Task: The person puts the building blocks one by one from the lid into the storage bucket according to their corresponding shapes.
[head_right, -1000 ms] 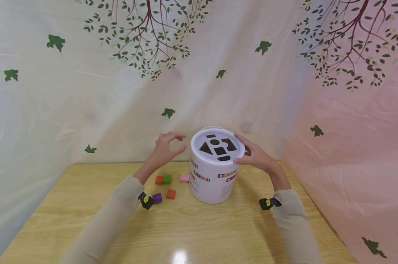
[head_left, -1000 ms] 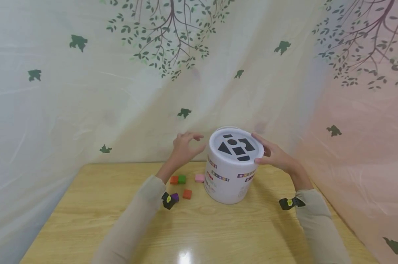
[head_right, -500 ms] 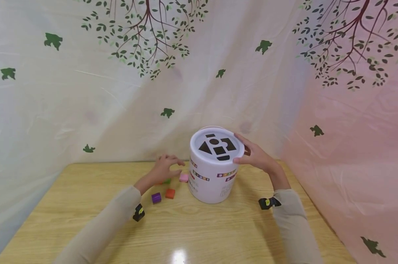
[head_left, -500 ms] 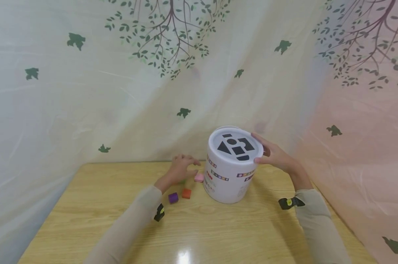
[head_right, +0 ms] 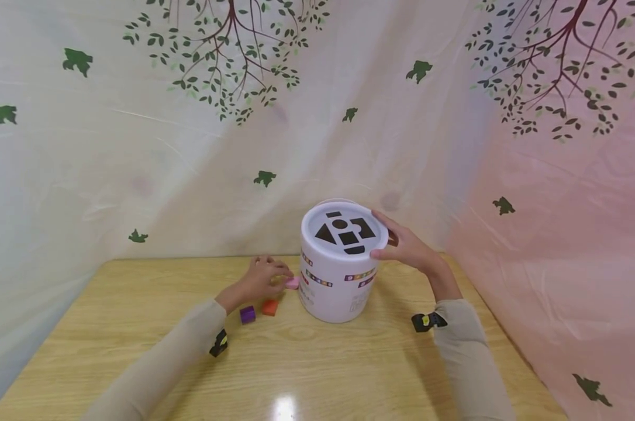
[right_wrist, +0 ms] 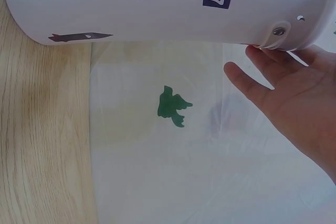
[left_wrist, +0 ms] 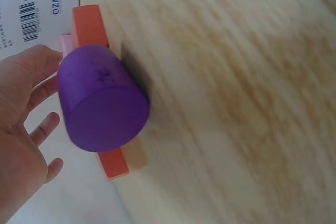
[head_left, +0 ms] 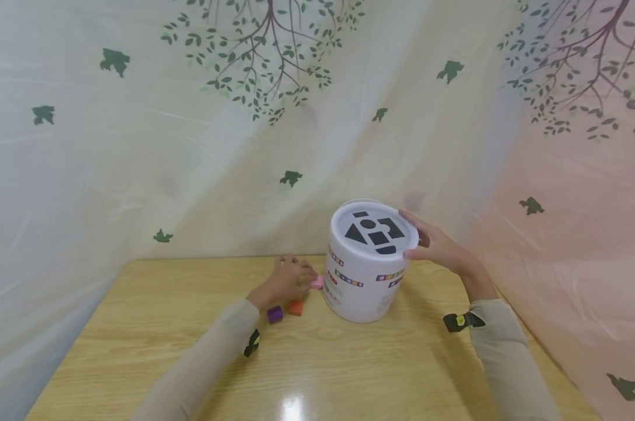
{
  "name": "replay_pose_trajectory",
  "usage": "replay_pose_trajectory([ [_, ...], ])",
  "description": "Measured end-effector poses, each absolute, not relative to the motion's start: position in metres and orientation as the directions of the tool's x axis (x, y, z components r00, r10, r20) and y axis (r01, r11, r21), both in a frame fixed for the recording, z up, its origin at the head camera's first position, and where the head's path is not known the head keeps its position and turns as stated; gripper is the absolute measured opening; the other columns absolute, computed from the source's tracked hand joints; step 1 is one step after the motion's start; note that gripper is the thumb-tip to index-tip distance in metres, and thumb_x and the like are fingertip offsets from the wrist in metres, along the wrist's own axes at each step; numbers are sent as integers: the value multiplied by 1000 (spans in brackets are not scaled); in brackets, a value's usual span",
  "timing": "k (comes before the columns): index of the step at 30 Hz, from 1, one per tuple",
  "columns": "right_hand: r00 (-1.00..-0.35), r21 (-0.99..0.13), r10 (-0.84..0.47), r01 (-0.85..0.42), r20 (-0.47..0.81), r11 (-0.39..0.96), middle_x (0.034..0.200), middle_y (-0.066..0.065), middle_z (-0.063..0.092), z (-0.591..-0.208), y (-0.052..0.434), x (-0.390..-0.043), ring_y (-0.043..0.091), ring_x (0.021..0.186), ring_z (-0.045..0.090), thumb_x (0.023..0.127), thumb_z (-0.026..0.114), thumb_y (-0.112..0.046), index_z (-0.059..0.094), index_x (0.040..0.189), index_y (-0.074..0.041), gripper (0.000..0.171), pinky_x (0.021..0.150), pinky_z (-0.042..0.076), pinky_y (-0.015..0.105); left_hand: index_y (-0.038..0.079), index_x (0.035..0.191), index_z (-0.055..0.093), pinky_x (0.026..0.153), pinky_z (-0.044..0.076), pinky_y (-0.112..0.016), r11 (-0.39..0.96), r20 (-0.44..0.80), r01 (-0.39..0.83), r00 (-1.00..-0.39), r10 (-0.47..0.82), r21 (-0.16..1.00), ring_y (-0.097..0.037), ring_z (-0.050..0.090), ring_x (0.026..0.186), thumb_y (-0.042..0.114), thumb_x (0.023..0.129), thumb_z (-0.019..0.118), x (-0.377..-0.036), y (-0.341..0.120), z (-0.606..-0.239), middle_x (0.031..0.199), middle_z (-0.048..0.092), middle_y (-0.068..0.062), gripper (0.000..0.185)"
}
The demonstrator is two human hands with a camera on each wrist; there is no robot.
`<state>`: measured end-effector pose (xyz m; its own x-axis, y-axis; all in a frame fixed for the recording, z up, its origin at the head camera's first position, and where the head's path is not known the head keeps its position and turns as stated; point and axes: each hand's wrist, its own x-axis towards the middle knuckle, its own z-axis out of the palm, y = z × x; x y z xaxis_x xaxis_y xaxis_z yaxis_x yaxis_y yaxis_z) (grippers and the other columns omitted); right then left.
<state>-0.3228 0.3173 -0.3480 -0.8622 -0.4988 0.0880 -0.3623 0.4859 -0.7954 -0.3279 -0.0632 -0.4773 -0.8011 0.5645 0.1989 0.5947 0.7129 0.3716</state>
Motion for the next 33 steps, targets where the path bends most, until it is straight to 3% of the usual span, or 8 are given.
replay_pose_trajectory([
  [10, -859, -810, -503, -359, 93, 463, 171, 9, 20, -346, 317, -322, 42, 151, 31, 91, 74, -21, 8, 165, -18, 99, 112, 37, 63, 18, 130, 69, 113, 25, -62, 756, 113, 562, -821, 560, 335, -31, 48, 128, 27, 89, 74, -329, -61, -478, 139, 63, -3, 42],
  [25, -861, -803, -501, -357, 85, 477, 171, 10, 20, -347, 317, -321, 42, 152, 30, 90, 75, -22, 7, 165, -16, 101, 113, 35, 62, 16, 118, 73, 113, 30, -66, 777, 200, 601, -798, 568, 188, -29, 55, 119, 21, 86, 77, -334, -50, -482, 124, 70, -3, 32],
  [33, -855, -809, -512, -355, 79, 469, 170, 11, 21, -346, 317, -322, 43, 151, 31, 90, 75, -23, 6, 165, -16, 101, 113, 36, 63, 15, 108, 76, 114, 26, -64, 776, 227, 580, -813, 536, 246, -28, 57, 113, 26, 89, 78, -336, -45, -480, 115, 74, -3, 22],
])
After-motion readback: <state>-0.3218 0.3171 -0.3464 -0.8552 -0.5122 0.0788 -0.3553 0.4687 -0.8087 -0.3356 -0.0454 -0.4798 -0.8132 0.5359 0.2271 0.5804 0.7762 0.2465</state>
